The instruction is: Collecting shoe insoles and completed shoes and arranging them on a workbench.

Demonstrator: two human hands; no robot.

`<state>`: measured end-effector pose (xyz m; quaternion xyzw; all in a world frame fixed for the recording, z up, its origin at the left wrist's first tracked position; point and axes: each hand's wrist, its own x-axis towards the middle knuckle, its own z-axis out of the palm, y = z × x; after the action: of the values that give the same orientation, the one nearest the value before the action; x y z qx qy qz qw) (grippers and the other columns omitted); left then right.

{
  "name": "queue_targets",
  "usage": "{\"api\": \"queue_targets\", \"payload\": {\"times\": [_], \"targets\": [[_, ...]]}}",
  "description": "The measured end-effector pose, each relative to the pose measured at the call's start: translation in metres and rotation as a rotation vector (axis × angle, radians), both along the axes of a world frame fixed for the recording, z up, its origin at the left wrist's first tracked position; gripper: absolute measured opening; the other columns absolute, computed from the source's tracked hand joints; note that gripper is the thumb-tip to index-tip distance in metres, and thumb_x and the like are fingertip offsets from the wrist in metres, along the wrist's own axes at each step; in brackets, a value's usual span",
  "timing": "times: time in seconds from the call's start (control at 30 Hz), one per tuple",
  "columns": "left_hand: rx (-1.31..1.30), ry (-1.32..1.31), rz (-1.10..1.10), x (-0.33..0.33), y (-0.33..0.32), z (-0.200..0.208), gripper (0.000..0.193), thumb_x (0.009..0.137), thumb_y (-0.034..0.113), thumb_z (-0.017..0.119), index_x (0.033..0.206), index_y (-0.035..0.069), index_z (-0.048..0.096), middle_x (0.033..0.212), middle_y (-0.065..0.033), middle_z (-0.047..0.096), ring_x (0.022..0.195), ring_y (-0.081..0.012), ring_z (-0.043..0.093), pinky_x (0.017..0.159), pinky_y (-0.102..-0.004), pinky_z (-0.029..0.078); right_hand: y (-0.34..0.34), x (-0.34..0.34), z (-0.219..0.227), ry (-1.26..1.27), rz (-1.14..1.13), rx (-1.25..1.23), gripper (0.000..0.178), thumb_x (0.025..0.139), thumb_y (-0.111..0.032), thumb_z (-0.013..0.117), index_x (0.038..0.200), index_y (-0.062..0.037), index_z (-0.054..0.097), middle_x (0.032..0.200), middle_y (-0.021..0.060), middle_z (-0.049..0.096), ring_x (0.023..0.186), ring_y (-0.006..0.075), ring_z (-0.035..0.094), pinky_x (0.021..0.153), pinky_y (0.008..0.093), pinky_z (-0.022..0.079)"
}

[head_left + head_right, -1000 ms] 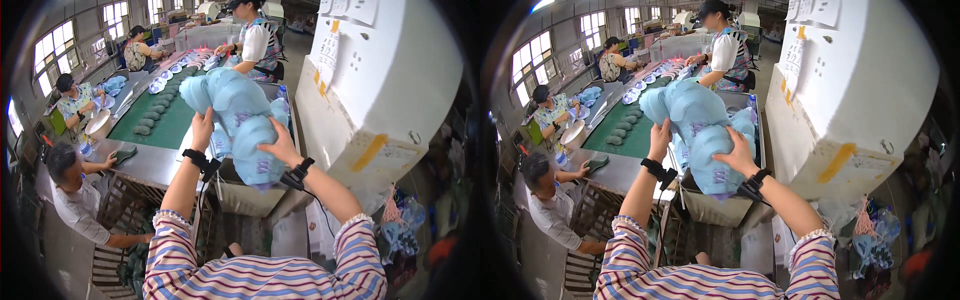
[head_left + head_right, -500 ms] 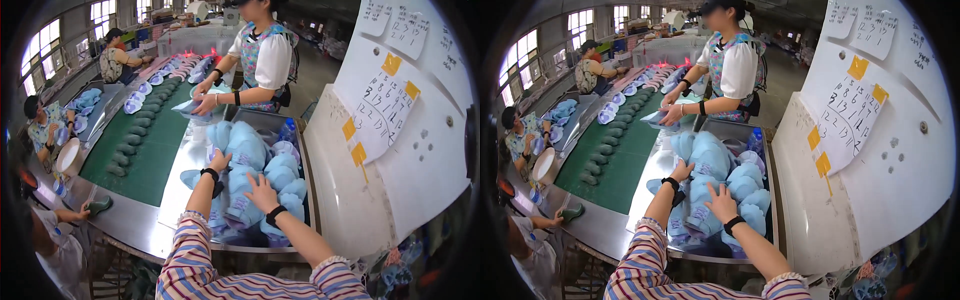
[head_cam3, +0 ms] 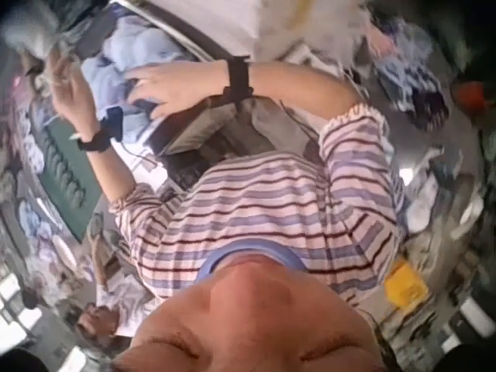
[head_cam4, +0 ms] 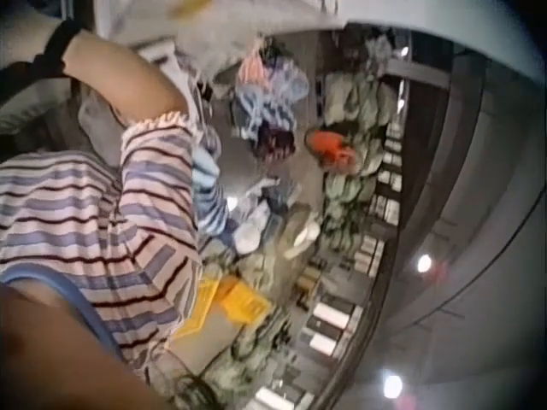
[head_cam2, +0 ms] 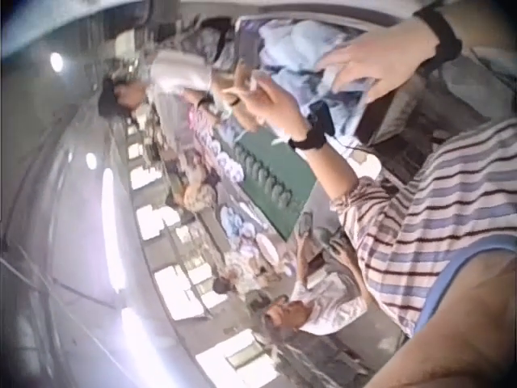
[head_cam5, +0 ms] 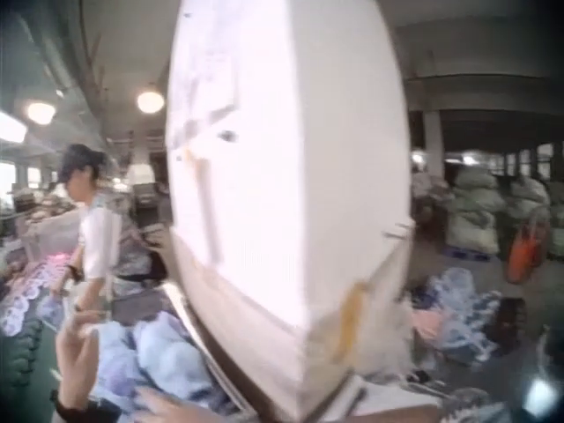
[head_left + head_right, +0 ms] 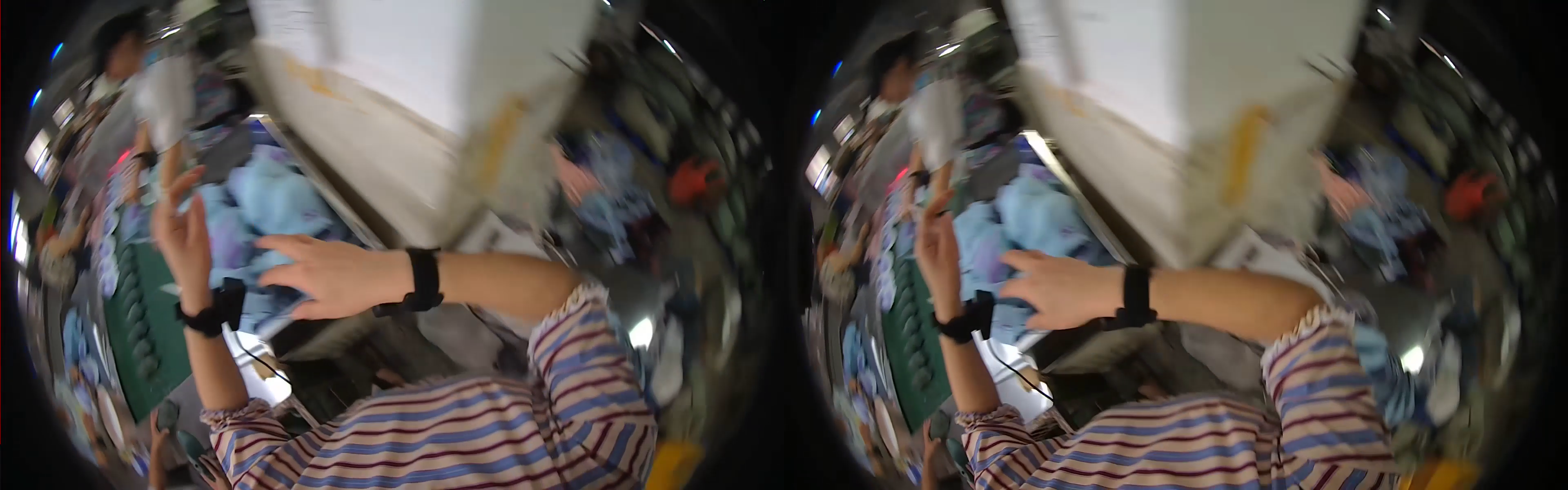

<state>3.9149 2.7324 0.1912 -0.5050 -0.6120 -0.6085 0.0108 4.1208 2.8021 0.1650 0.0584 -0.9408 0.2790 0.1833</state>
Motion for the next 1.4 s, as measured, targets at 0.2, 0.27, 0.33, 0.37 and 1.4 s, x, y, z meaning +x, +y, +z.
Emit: {"api": "queue_targets", "payload": {"times": [0.2, 0.27, 0.33, 0.37, 1.4], "targets": [[0.011, 0.698, -0.613, 0.26, -0.025, 0.019, 0.018, 0.076, 0.003, 0.056, 0.094, 0.0, 0.058, 0.094, -0.0135, 0.062, 0.078, -0.0233, 0.062, 0.069, -0.0282, 0.047, -0.063, 0.274, 0.134, 0.561, -0.375, -0.1, 0.015, 0.075, -0.007, 0.057, 0.089, -0.0025, 0.059, 0.087, 0.0091, 0.059, 0.077, 0.0201, 0.058, 0.064, 0.0307, 0.046], [-0.136, 0.638, -0.802, 0.349, 0.008, -0.005, 0.024, 0.072, 0.009, 0.061, 0.095, 0.004, 0.059, 0.088, -0.015, 0.06, 0.071, -0.0307, 0.059, 0.06, -0.034, 0.048, -0.068, 0.382, 0.153, 0.571, -0.408, -0.104, 0.025, 0.081, -0.004, 0.054, 0.105, 0.0036, 0.053, 0.096, 0.0111, 0.06, 0.086, 0.0162, 0.058, 0.072, 0.0258, 0.047], [-0.057, 0.762, -0.949, 0.431, 0.047, -0.039, 0.025, 0.073, 0.013, 0.061, 0.096, 0.005, 0.057, 0.091, -0.0149, 0.059, 0.073, -0.0323, 0.059, 0.061, -0.0377, 0.049, -0.086, 0.462, 0.161, 0.552, -0.567, 0.053, 0.022, 0.083, -0.005, 0.053, 0.104, 0.0031, 0.054, 0.097, 0.0097, 0.061, 0.085, 0.0136, 0.058, 0.072, 0.0248, 0.047], [-0.01, 0.792, -0.975, 0.456, 0.068, -0.067, 0.03, 0.072, 0.013, 0.061, 0.101, 0.006, 0.055, 0.098, -0.0138, 0.058, 0.074, -0.0322, 0.059, 0.062, -0.0379, 0.049, -0.096, 0.488, 0.154, 0.49, -0.824, 0.163, 0.016, 0.084, -0.006, 0.051, 0.097, -0.0021, 0.059, 0.095, 0.0031, 0.062, 0.079, 0.0097, 0.057, 0.064, 0.0244, 0.045], [-0.093, -0.359, -0.692, 0.636, -0.189, -0.072, 0.023, 0.092, 0.016, 0.044, 0.092, -0.002, 0.057, 0.08, -0.0077, 0.061, 0.068, -0.0122, 0.057, 0.064, -0.0252, 0.045, -0.162, 0.837, -0.158, 0.402, -0.937, -1.516, 0.021, 0.084, -0.03, 0.052, 0.08, -0.0093, 0.049, 0.093, 0.0037, 0.056, 0.095, 0.0241, 0.051, 0.07, 0.0483, 0.047]]}}
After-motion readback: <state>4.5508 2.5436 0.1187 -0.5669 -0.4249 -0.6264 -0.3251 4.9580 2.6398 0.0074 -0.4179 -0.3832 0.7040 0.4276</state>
